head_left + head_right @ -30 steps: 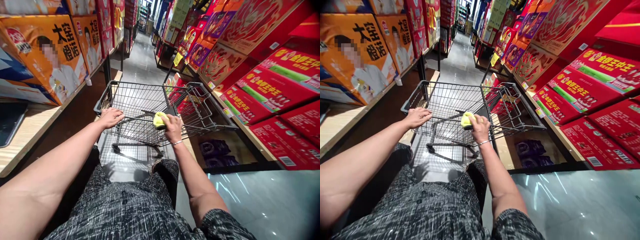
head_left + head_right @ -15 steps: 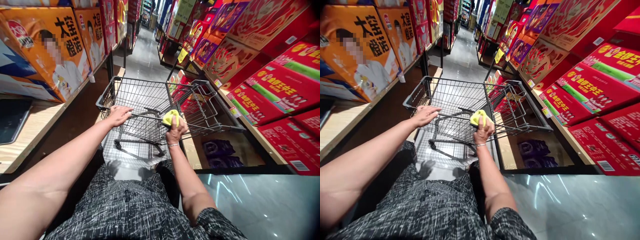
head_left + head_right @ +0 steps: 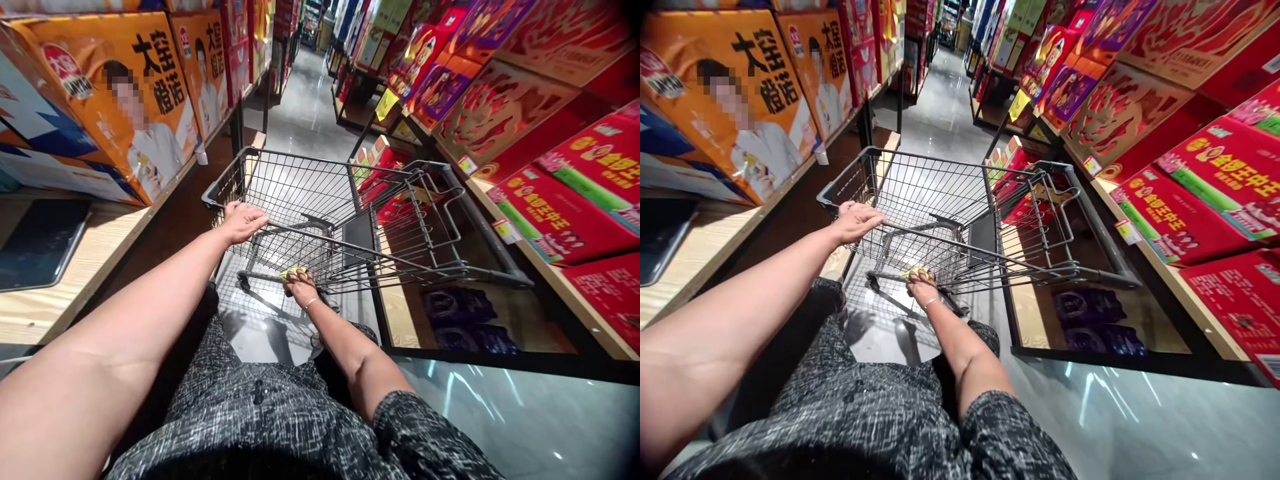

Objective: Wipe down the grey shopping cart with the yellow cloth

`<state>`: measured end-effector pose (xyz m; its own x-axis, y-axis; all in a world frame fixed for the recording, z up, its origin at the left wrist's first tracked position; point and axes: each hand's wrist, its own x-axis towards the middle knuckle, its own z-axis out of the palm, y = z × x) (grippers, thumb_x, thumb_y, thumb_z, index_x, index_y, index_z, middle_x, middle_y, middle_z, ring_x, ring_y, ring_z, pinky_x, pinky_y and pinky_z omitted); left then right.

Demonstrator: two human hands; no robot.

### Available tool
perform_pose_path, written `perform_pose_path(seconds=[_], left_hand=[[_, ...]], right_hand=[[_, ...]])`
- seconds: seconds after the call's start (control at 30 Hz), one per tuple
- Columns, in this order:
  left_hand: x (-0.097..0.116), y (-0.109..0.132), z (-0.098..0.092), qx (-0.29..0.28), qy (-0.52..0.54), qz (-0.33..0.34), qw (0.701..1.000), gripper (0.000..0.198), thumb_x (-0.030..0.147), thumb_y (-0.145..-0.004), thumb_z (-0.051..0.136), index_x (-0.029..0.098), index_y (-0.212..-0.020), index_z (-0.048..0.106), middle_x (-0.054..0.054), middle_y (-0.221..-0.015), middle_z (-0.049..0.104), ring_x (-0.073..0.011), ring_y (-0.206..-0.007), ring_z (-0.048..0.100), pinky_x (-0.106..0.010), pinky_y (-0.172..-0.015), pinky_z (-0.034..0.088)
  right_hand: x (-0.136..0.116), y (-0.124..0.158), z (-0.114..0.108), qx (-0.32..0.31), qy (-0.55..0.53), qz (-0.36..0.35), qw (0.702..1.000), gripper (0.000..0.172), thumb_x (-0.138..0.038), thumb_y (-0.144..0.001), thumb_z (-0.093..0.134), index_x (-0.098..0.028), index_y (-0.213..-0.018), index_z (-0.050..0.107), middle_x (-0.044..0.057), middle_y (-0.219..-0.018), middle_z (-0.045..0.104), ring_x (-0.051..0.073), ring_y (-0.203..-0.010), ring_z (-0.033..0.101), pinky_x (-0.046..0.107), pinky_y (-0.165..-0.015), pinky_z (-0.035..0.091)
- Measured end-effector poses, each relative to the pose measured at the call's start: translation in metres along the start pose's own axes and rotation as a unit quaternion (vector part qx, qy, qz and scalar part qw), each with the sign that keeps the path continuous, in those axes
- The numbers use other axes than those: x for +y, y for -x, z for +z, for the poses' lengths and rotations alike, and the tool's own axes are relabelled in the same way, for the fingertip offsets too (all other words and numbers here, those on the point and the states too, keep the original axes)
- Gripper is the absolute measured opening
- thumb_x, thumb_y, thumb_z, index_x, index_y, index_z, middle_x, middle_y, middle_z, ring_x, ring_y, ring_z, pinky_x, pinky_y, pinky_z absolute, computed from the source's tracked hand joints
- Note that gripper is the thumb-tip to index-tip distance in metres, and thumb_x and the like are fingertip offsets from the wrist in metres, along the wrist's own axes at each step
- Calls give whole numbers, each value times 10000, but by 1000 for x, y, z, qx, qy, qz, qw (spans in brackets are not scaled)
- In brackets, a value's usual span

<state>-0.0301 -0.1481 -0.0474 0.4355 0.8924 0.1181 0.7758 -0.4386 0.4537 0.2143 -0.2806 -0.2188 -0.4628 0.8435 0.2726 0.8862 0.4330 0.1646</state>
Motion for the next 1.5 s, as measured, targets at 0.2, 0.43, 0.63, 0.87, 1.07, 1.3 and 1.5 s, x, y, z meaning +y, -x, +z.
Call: perform_pose_path(seconds=[0.2, 0.43, 0.63, 0.87, 1.07, 1.3, 1.5], left_hand=[[-13, -11, -14, -27, -1, -27, 999, 397, 523, -933, 431, 299, -979, 756, 6, -1183, 725, -241, -1258, 518, -493, -1159, 151], [51, -12, -6, -49, 15, 26, 998, 510, 556, -996, 315, 337, -1303, 659, 6, -1449, 577, -273, -1416, 360, -512, -1173, 125], [71, -9, 16, -38, 17, 84, 996, 451, 502, -1013, 321, 344, -1229, 685, 22, -1271, 692, -228, -1264, 506, -463, -1127, 175], [45, -22, 12, -11, 22, 60, 998, 400, 537, -980, 415, 327, -1026, 752, 18, -1189, 728, -239, -1240, 526, -471, -1113, 201], [47, -28, -1, -18, -1, -3, 1000, 421, 532, -978, 414, 323, -987, 780, 21, -1271, 690, -290, -1342, 425, -525, -1152, 148], [92, -18, 16, -32, -2, 89, 995, 487, 517, -1008, 338, 342, -1397, 572, 6, -1414, 589, -260, -1390, 383, -502, -1187, 117], [89, -21, 30, -16, 3, 104, 994, 393, 477, -1008, 344, 323, -1129, 685, -3, -1253, 672, -249, -1273, 477, -506, -1163, 141]], right_hand=[[78, 21, -89, 158, 22, 67, 985, 379, -244, -971, 565, -439, -1283, 657, 21, -1311, 632, 252, -1229, 398, 427, -968, 298], [63, 8, -88, 142, -13, 169, 975, 399, -220, -987, 497, -429, -1281, 668, 52, -1266, 634, 255, -1196, 404, 446, -988, 277], [11, 19, -11, -68, -53, 52, 995, 292, -218, -949, 554, -366, -1155, 700, -7, -1221, 678, 211, -1163, 455, 421, -939, 305], [58, 54, -48, -27, -28, 59, 998, 405, -180, -949, 539, -395, -1265, 671, 6, -1288, 662, 228, -1176, 440, 415, -946, 296], [121, 82, -154, 182, 45, 235, 954, 357, -253, -945, 578, -417, -1237, 704, 69, -1256, 615, 278, -1216, 384, 463, -1026, 326], [82, 71, -110, 217, 7, 296, 930, 356, -223, -963, 524, -409, -1179, 736, 93, -1228, 610, 290, -1181, 391, 485, -984, 365], [16, 47, -24, -16, -45, 153, 987, 368, -223, -967, 546, -394, -1267, 672, 18, -1317, 636, 261, -1182, 411, 455, -985, 308]])
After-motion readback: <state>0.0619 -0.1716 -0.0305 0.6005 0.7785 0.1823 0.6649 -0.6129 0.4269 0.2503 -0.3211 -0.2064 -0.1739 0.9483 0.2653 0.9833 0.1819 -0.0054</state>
